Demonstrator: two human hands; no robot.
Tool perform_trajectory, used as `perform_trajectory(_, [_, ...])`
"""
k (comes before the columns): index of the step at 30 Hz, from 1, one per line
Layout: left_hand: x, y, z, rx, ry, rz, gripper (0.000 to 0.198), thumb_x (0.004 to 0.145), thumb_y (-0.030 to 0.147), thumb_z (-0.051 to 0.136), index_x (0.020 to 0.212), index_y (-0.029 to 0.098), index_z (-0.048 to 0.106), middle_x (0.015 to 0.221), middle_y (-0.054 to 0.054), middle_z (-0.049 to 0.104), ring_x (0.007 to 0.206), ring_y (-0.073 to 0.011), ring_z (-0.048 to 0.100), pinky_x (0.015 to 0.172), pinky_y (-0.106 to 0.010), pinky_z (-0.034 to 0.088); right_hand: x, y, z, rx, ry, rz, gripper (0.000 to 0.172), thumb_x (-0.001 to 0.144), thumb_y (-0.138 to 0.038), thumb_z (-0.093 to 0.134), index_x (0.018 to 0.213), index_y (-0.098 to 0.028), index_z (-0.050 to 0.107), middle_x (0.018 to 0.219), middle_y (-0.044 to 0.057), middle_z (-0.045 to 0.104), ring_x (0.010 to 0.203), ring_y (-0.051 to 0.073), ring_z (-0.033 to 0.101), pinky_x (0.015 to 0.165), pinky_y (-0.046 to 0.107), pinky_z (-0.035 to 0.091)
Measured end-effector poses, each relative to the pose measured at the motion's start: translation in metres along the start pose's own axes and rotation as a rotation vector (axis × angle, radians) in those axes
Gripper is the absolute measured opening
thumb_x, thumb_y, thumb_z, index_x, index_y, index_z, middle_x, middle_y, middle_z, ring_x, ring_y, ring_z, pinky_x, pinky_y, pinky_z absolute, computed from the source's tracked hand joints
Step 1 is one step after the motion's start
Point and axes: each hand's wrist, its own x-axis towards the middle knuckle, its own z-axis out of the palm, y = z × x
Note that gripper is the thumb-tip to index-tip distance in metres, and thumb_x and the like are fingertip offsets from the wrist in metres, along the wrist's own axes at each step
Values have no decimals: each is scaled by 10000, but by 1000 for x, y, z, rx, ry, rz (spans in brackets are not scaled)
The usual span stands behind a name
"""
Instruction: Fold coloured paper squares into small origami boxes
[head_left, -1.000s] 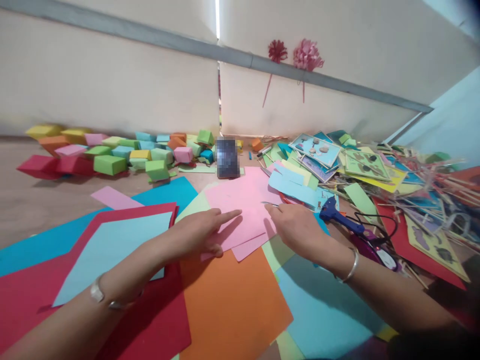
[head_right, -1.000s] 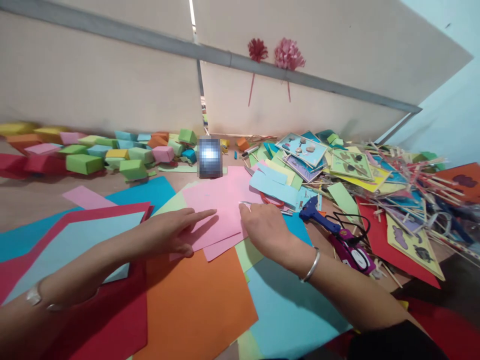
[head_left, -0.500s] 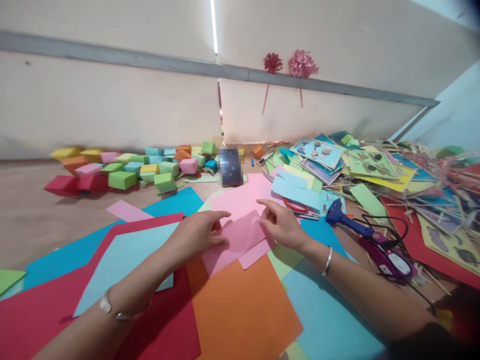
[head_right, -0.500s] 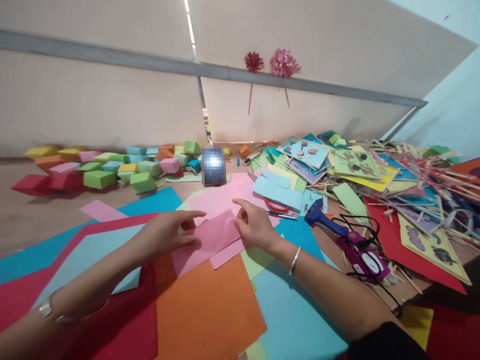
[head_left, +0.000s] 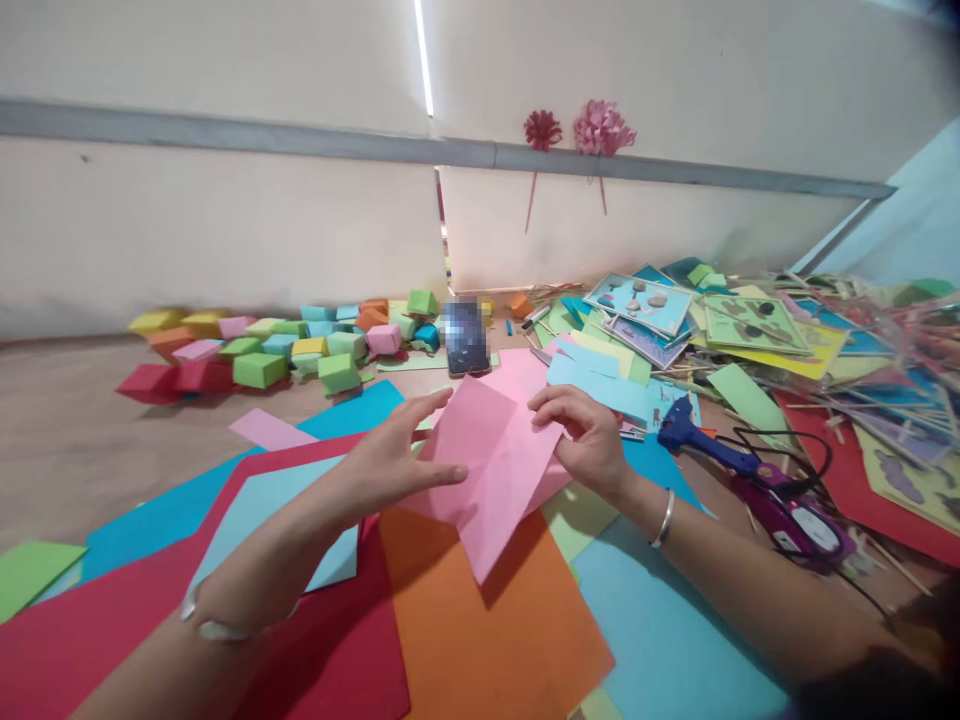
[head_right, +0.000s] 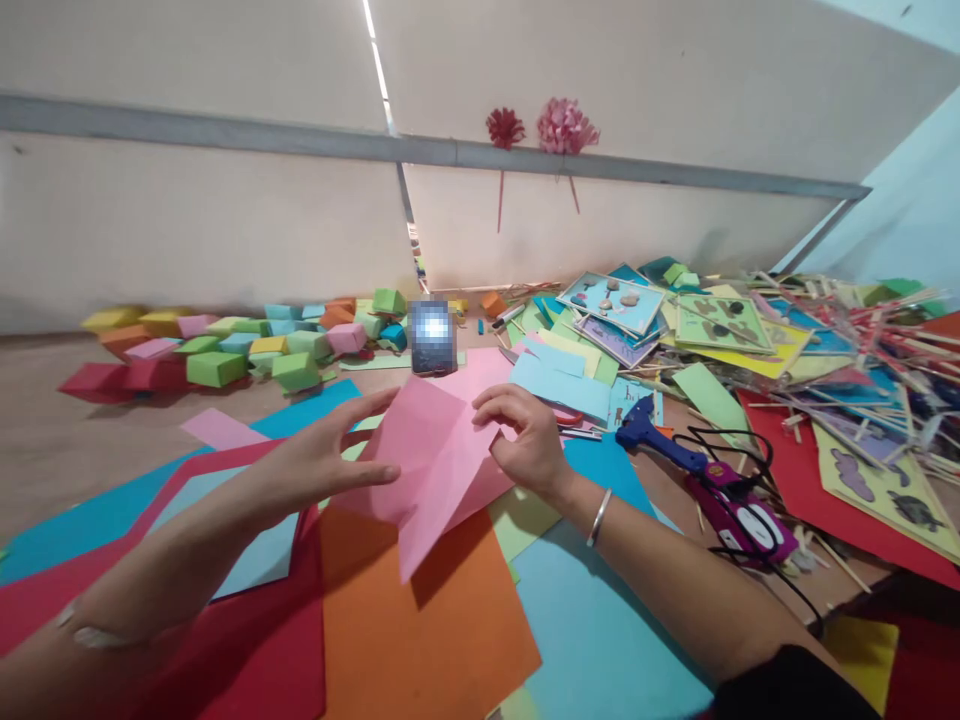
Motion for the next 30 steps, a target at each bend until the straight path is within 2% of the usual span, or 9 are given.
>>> perform_trajectory(2, [1,2,4,-80,25,-1,910,550,440,810,1387,241,512,1417,-134,573,1264,-377,557,973,-486,522,0,0,1,85,12,3,281,637,-6,470,738,-208,638,915,58,682,909,185,649,786,322,535])
perform_trajectory(5, [-1,8,7,-221,-10,-160,606,561,384,789,1129,205,675,1049,-78,756,963,-339,711,710,-384,598,1,0,1,123,23,60,232,685,-14,505,724,-207,629,928,54,700,928,186,657,832,341,540])
perform_trajectory(7, [-2,12,7,-261,42,-246,377,572,361,767,905,192,716,840,-39,764,788,-294,727,578,-312,563,1,3,0,62,17,85,231,713,-26,506,766,-205,644,944,58,696,929,188,661,816,341,557])
perform_trajectory(9, [-3,14,8,-316,158,-278,294,569,330,758,827,196,711,768,-14,751,710,-262,717,534,-284,533,1,7,-2,-107,0,50,333,746,-40,502,969,-214,677,1049,77,670,985,201,649,784,339,578])
perform_trajectory(13, [-2,15,9,-562,275,-291,462,500,301,805,935,184,700,812,-26,763,703,-258,717,558,-297,544,0,7,-3,-579,-32,-358,585,836,-91,583,1383,-280,504,1377,129,496,1286,276,495,965,452,531])
perform_trajectory(17, [-3,14,12,-659,286,-269,581,461,350,854,980,150,686,864,-70,773,706,-267,718,571,-316,557,-3,-11,-1,-858,-58,-699,493,868,-164,681,1287,-396,568,1371,34,546,1343,224,450,1116,444,411])
perform_trajectory(21, [-3,10,14,-636,315,-224,560,483,357,863,974,145,698,912,-87,776,735,-260,720,598,-304,561,-6,-28,4,-869,-135,-861,258,874,-181,686,1085,-330,665,1284,-35,649,1337,173,450,1190,439,316])
perform_trajectory(25, [-4,11,13,-684,322,-249,552,463,336,874,954,150,706,862,-76,776,688,-248,715,579,-305,562,-4,-24,6,-775,-119,-805,153,874,-97,630,818,-238,647,1211,9,703,1242,179,541,1122,439,374])
perform_trajectory(30, [-2,13,8,-629,300,-314,355,444,318,859,728,149,729,657,-67,744,576,-245,688,511,-323,545,6,-3,-4,-521,-138,-491,138,894,-154,532,848,-219,645,1162,95,712,1163,237,603,920,413,502])
